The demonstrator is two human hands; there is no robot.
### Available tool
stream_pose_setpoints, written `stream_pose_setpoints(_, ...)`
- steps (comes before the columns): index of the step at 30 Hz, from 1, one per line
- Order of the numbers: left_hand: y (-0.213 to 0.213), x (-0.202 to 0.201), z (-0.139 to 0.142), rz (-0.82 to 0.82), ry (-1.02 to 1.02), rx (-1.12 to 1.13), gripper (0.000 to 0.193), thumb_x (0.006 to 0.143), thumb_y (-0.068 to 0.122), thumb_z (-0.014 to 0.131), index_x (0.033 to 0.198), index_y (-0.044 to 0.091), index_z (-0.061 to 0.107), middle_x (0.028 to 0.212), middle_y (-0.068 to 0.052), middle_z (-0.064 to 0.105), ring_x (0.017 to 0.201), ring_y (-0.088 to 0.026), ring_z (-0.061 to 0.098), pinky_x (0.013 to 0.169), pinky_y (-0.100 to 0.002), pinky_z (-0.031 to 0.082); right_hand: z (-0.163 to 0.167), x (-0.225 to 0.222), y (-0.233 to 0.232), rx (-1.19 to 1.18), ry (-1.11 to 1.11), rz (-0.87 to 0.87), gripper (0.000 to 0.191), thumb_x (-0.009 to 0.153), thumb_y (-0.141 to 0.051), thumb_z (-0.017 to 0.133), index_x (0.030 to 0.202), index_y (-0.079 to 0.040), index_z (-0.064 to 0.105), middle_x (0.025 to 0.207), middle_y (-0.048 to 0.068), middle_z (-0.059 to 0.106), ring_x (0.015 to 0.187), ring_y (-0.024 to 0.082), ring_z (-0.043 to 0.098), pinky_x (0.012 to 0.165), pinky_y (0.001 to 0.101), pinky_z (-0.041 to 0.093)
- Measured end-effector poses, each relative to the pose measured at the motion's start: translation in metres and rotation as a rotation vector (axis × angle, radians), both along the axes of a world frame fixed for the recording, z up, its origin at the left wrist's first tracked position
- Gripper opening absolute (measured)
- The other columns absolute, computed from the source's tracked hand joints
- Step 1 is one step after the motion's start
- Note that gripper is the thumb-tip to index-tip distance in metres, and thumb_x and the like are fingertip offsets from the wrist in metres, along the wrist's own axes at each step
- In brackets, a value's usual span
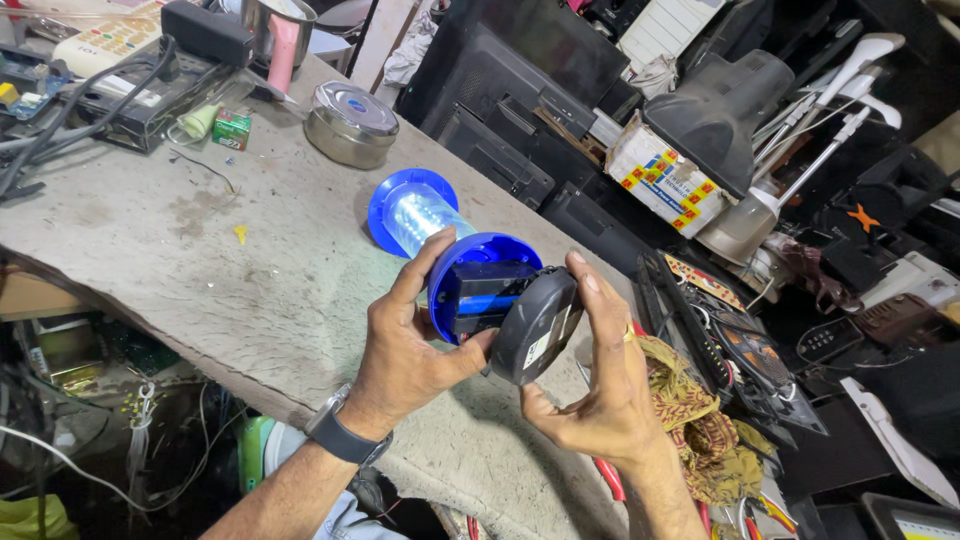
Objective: The person assembles a portable LED light by inserting a battery into a blue plastic housing, connecting wires, and securing the black base. They then use a screwdriver to tighten the base and test the light, which illuminates.
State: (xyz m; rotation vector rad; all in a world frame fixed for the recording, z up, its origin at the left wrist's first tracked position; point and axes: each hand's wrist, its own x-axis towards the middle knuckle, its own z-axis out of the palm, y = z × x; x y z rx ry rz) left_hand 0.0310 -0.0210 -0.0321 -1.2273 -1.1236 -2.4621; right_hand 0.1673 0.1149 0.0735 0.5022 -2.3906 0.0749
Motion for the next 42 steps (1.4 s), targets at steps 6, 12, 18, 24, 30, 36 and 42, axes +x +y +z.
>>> stream_pose_setpoints(6, -0.002, -0.006, -0.003, 0.046, 0.007, -0.026, 0.093, 0.081, 0.016, 0.083, 0.158, 0.008, 0.032, 0.137, -0.02, 0.063, 0.122, -0.027, 0.072, 0.089, -0.034, 0.062, -0.008, 0.001, 0.013, -0.636, -0.197, 0.169, 0.11, 0.068, -0.016, 0.085, 0.161, -0.004, 0.027, 0.157, 0.022, 0.046, 0.145, 0.034, 0.051, 0.123, 0.0459, 0.044)
stream_pose_setpoints(12, -0.001, -0.009, -0.006, 0.086, 0.003, -0.034, 0.092, 0.082, 0.018, 0.082, 0.158, 0.008, 0.031, 0.135, -0.02, 0.064, 0.119, -0.027, 0.074, 0.087, -0.034, 0.063, -0.006, 0.0, 0.02, -1.021, -0.287, 0.152, 0.12, 0.063, -0.034, 0.092, 0.16, 0.001, 0.031, 0.138, 0.021, 0.056, 0.124, 0.034, 0.063, 0.108, 0.0472, 0.051)
stream_pose_setpoints(18, -0.002, -0.012, -0.007, 0.024, -0.022, 0.041, 0.089, 0.087, 0.02, 0.081, 0.159, 0.006, 0.031, 0.139, -0.021, 0.062, 0.124, -0.028, 0.072, 0.097, -0.037, 0.06, -0.018, 0.015, 0.008, -1.292, -0.382, 0.164, 0.126, 0.058, -0.042, 0.088, 0.161, -0.007, 0.024, 0.133, 0.023, 0.055, 0.122, 0.039, 0.062, 0.097, 0.0591, 0.057)
stream_pose_setpoints(24, -0.002, -0.008, -0.006, -0.003, -0.038, 0.039, 0.089, 0.086, 0.019, 0.081, 0.158, 0.003, 0.032, 0.14, -0.021, 0.062, 0.123, -0.026, 0.072, 0.098, -0.037, 0.06, -0.029, 0.016, 0.027, -1.438, -0.416, 0.228, 0.116, 0.061, -0.034, 0.081, 0.159, -0.002, 0.028, 0.141, 0.022, 0.052, 0.126, 0.039, 0.058, 0.104, 0.0564, 0.05)
stream_pose_setpoints(30, 0.001, -0.001, -0.004, -0.02, -0.026, 0.051, 0.086, 0.087, 0.013, 0.079, 0.158, 0.0, 0.032, 0.142, -0.021, 0.06, 0.128, -0.026, 0.068, 0.103, -0.037, 0.058, -0.044, 0.012, 0.029, -1.445, -0.588, 0.172, 0.113, 0.054, -0.022, 0.077, 0.157, -0.001, 0.034, 0.149, 0.019, 0.049, 0.14, 0.032, 0.049, 0.122, 0.0434, 0.033)
stream_pose_setpoints(36, 0.012, 0.007, 0.003, -0.03, -0.032, 0.077, 0.084, 0.086, 0.016, 0.077, 0.156, -0.004, 0.034, 0.143, -0.021, 0.059, 0.129, -0.028, 0.067, 0.106, -0.039, 0.056, -0.037, 0.008, 0.043, -1.405, -0.519, 0.32, 0.094, 0.071, -0.026, 0.079, 0.154, -0.001, 0.042, 0.154, 0.017, 0.051, 0.145, 0.026, 0.049, 0.124, 0.0392, 0.032)
stream_pose_setpoints(42, 0.02, 0.017, 0.002, -0.041, -0.065, 0.079, 0.085, 0.087, 0.021, 0.078, 0.155, -0.006, 0.036, 0.14, -0.022, 0.061, 0.127, -0.027, 0.067, 0.11, -0.041, 0.06, -0.019, 0.005, 0.04, -1.051, -0.173, -0.039, 0.031, 0.096, -0.008, 0.072, 0.126, 0.001, 0.069, 0.12, 0.016, 0.072, 0.112, 0.021, 0.068, 0.098, 0.0319, 0.055)
